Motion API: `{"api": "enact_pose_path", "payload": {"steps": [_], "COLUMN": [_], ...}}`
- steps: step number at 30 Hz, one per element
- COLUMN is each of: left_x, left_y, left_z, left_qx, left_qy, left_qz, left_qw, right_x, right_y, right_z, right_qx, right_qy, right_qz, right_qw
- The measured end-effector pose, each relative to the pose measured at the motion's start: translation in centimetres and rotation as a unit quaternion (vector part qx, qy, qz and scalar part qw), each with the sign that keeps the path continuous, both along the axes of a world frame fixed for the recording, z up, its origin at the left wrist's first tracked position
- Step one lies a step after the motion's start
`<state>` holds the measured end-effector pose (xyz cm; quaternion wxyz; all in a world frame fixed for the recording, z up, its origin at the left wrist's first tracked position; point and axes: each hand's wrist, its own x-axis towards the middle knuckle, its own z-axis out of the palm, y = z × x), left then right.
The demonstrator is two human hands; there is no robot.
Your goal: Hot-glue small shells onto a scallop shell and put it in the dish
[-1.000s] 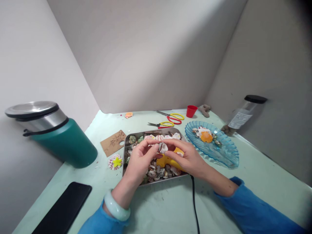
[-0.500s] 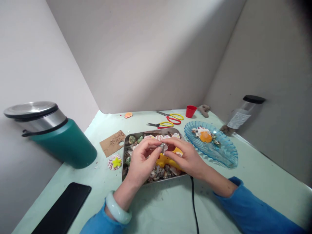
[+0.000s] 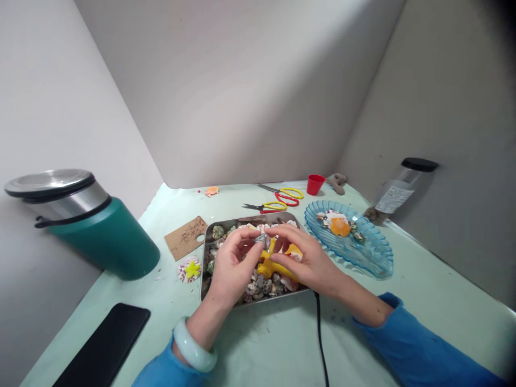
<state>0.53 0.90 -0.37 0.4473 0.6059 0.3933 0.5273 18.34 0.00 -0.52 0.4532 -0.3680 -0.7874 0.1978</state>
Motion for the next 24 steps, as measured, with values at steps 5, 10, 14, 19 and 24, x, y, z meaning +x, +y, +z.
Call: {"api": "enact_pose_path", "payload": {"steps": [5,10,14,19,24], "left_x": [0.2,0.24,0.17,0.1,0.08], "left_y": [-0.29,-0.41,-0.35,-0.28,-0.27], "left_z": [0.61,0.72,0.63,0.6,0.65], "left_qx": [-0.047,-0.049,-0.049,-0.051,-0.054], "left_qy": [-0.02,-0.022,-0.029,-0.028,-0.031], "left_qz": [-0.007,-0.016,-0.021,-0.03,-0.027], "left_qw": [0.999,0.998,0.998,0.998,0.998], "right_x": [0.11,0.25,0.27,0.32,0.26], "right_y": [0.03,0.1,0.23,0.32,0.29], "right_z": [-0.1,-0.19,-0.22,-0.2,-0.22], "right_qx": [0.002,0.013,0.021,0.03,0.028], "right_qy": [0.005,0.001,0.004,0.008,0.008], "right_qz": [-0.002,-0.001,0.004,0.007,0.007], "right_qw": [1.0,1.0,1.0,0.999,1.0]}}
